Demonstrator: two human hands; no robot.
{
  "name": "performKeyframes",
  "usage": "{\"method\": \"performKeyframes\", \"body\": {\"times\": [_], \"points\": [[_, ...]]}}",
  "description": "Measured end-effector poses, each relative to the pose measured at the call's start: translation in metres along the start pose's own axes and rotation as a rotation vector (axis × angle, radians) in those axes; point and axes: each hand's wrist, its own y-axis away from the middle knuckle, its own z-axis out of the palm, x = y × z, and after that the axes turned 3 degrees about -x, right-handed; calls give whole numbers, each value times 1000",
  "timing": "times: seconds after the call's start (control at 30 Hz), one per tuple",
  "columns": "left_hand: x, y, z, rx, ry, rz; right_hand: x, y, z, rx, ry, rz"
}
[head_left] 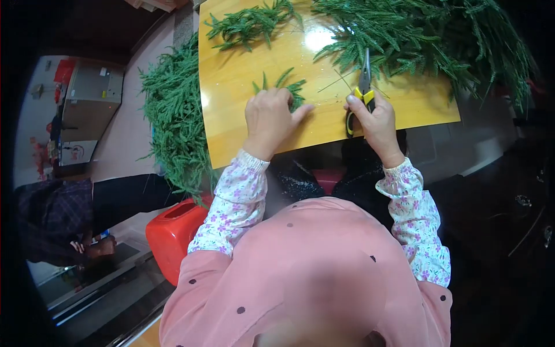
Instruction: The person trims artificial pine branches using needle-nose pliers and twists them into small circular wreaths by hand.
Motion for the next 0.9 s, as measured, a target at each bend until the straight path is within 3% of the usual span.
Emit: {"method": "performKeyframes", "body": {"times": [0.07,0.1,0.17,0.3,0.4,0.53,0.67,0.73,0.8,0.9], "points": [[-3,1,4,13,19,-39,-5,0,-3,-42,106,56],[-6,3,5,-1,40,-65,-6,0,-1,-37,20,43],[-10,10,-1,-47,115,-129,-16,2,-3,-139,-126,221],[-28,22,-8,-162,705,-374,-28,5,-7,-390,-479,452],[-29,30,-11,-82,1181,-429,-31,9,0,-489,-682,462],[-25,34,-14,-118,1390,-444,-42,13,4,-532,-725,479],[-19,37,-13,-135,1521,-504,-49,24,8,-568,-513,470],[-17,38,-16,-165,1525,-517,-60,28,10,-569,-264,423],[-16,40,-16,-160,1538,-519,-64,32,13,-545,-38,312],[-10,43,-20,-138,1588,-521,-52,37,16,-397,326,-117]]}}
